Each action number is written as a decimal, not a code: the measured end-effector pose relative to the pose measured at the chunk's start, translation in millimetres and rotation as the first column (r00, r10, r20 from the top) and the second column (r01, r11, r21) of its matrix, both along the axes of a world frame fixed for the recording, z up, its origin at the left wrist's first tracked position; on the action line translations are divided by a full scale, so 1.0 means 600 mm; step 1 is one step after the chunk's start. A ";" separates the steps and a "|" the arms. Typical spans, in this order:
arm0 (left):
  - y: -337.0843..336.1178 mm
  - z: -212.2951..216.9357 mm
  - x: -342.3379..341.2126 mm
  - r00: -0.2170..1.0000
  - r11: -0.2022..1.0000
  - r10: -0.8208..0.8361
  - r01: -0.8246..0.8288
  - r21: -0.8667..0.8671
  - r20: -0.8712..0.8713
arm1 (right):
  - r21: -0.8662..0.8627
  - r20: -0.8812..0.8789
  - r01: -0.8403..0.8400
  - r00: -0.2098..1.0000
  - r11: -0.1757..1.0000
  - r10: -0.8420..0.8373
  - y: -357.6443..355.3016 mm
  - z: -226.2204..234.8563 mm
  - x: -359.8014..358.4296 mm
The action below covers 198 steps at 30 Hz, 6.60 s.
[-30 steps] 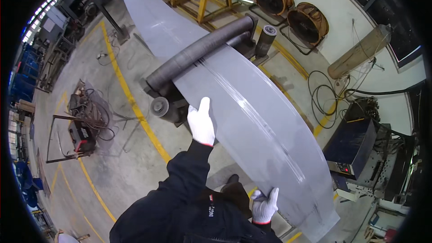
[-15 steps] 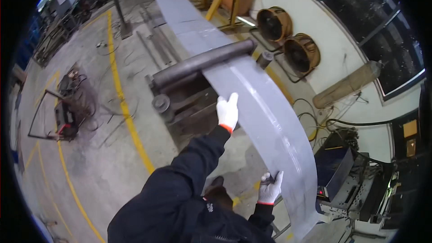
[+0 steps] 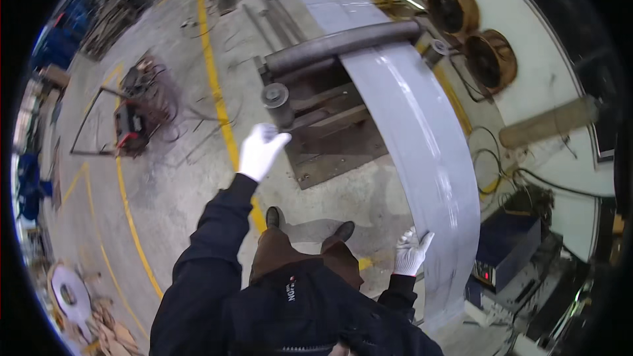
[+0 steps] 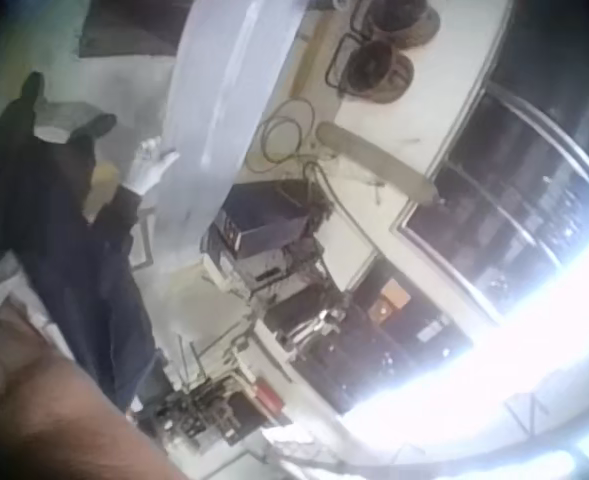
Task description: Manually feeding and shaping a large curved metal sheet through a rolling bending machine.
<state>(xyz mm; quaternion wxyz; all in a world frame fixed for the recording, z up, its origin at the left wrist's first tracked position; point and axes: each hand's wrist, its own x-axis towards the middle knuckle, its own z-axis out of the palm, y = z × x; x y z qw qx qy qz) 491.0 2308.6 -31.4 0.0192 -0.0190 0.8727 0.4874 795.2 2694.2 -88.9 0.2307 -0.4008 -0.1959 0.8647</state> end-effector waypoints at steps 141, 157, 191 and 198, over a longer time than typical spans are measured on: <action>-0.481 -0.185 0.159 0.860 0.991 -0.129 0.136 0.022 0.493 | 0.374 0.598 -0.718 0.670 -0.587 -0.439 -0.141 0.201 -0.411; -0.500 -0.232 0.144 0.736 0.972 -0.087 -0.084 0.217 0.671 | 0.367 0.512 -0.588 0.774 -0.720 -0.371 -0.145 0.208 -0.388; -0.258 -0.202 0.104 0.607 0.866 -0.405 0.495 0.073 0.684 | 0.744 0.297 -0.459 0.878 -0.485 -0.376 -0.089 0.185 -0.226; -0.295 -0.202 0.143 0.664 0.926 -0.281 0.378 0.013 0.693 | 0.738 0.389 -0.496 0.867 -0.458 -0.312 -0.089 0.195 -0.228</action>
